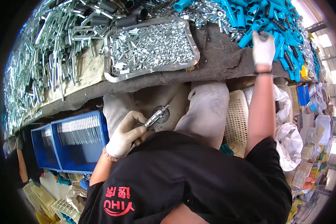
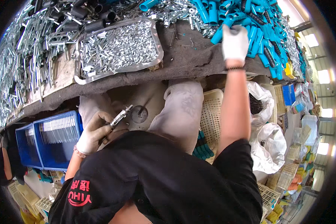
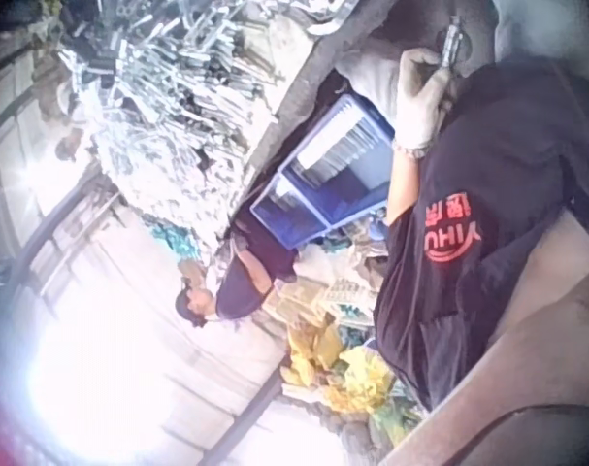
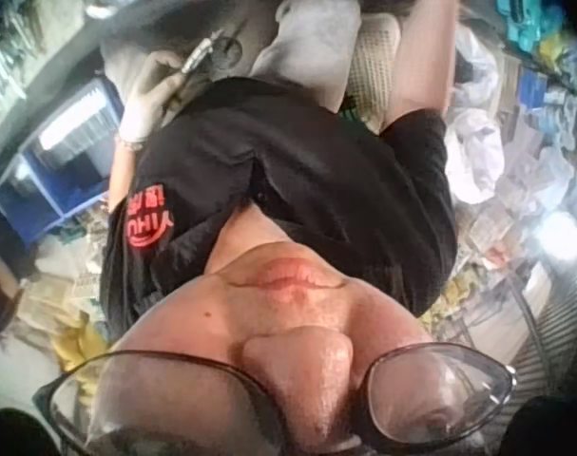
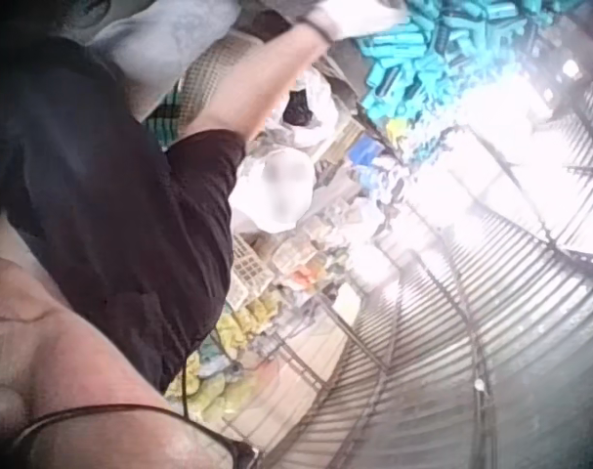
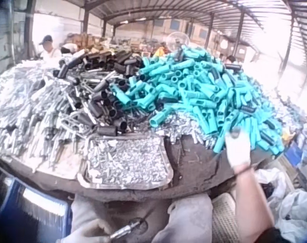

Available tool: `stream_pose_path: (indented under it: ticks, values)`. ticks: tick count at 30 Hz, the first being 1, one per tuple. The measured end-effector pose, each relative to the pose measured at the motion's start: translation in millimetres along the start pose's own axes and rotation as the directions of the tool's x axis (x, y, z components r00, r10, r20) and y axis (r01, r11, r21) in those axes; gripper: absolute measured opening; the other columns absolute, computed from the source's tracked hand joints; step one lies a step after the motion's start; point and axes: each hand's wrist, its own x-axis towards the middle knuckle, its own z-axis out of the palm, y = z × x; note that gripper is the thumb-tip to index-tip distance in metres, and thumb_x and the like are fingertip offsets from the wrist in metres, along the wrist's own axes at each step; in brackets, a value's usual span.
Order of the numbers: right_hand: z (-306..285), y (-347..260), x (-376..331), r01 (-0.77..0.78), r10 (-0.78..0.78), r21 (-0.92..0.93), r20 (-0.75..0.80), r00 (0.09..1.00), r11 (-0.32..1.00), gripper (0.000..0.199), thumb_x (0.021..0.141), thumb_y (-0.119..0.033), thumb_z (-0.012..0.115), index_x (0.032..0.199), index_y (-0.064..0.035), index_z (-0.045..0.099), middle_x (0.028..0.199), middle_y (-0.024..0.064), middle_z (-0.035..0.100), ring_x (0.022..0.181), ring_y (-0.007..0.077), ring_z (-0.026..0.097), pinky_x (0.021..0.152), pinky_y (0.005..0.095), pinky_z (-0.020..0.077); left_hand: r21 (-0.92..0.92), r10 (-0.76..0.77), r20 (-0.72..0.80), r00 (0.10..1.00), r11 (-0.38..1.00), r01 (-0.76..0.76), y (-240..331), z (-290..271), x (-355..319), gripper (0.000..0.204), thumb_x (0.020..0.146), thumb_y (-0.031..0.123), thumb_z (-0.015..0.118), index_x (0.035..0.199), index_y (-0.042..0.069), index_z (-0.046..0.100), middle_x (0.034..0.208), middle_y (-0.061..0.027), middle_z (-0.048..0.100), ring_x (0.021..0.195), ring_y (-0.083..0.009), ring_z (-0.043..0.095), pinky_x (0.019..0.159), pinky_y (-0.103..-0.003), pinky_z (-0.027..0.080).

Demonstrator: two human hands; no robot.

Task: Assembling hardware components into handheld tools in a manufacturing setting.

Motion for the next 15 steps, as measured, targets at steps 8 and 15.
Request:
stream_pose_path:
  ticks: [8,15]
  values:
    - [9.0,-10.6,1.1,0.243,-0.240,0.070,-0.054,0.969,0.967,0.068,0.085,-0.033,0.076,0.135,0.0061,0.052,0.114,0.0214,0.067,0.102,0.0301,0.067,0.086,0.0381,0.0540,-0.146,0.018,0.001,1.000,0.989,-0.018,7.7,-11.6,-8.0,0.013,0.099,0.014,0.053,0.108,0.005,0.051,0.087,-0.0095,0.064,0.069,-0.0129,0.060,0.058,-0.022,0.048]
    - [-23.6,-107.9,-186.3,-0.512,-0.315,0.569,0.806,0.501,0.644,0.019,0.089,-0.002,0.066,0.106,-0.0022,0.056,0.100,0.0092,0.068,0.069,0.0093,0.064,0.058,0.0213,0.0513,-0.076,-0.030,-0.096,0.995,0.997,0.023,2.9,-34.3,-11.0,0.013,0.090,0.014,0.059,0.096,0.002,0.056,0.079,-0.0098,0.062,0.056,-0.0122,0.057,0.047,-0.024,0.044]
